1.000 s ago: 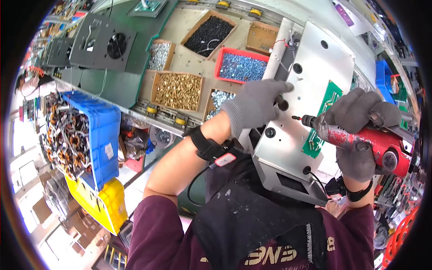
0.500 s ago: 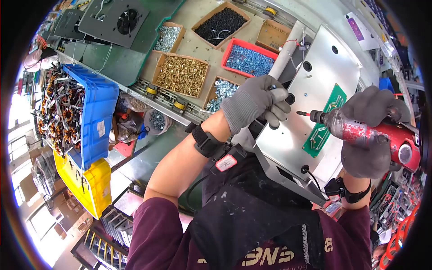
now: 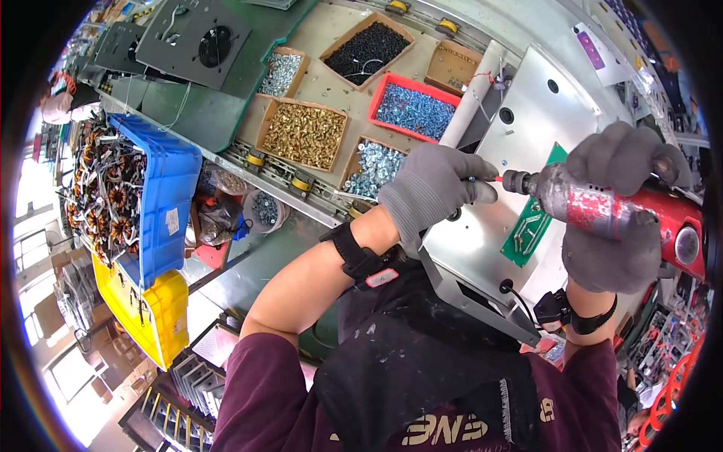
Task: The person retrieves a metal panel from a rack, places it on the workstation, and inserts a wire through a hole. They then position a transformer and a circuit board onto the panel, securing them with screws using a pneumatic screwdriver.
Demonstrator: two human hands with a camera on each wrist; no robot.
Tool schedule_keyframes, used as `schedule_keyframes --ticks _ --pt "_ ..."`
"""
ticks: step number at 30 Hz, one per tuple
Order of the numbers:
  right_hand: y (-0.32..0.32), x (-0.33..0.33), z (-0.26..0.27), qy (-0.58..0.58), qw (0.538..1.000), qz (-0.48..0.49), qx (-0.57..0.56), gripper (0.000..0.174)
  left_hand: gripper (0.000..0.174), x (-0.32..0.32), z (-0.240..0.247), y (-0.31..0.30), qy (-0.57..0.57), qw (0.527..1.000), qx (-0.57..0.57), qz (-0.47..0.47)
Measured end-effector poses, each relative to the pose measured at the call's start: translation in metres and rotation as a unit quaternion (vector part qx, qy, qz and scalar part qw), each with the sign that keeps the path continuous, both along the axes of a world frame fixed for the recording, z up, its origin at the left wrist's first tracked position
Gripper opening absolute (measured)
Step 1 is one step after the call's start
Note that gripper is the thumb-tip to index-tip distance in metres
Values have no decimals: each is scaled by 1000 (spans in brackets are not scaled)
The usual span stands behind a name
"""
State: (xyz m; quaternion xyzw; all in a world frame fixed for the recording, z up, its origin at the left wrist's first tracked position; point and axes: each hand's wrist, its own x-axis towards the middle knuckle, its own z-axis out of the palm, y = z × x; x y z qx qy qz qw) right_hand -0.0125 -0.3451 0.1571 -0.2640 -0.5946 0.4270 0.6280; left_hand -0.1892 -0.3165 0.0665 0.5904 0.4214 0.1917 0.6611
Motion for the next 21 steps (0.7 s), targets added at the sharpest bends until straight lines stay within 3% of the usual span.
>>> schedule_keyframes --ticks 8,9,10,12,15,21 --pt "-14 -14 -8 31 994 -72 -70 39 24 2 -6 0 0 1000 8 -16" --pt "-12 -12 -7 32 994 -73 -71 39 25 3 -8 0 21 998 62 -18" --pt "-3 -8 0 -29 999 -6 -23 39 25 3 -7 1 42 992 117 -20" --pt "-3 -10 0 -89 994 63 24 40 25 3 -2 2 48 996 79 -23" --pt "-20 -17 -10 8 997 -66 -44 42 25 4 0 3 56 997 44 -27" --pt "-15 -13 -9 -10 998 -56 -31 42 25 5 -2 1 54 994 90 -30"
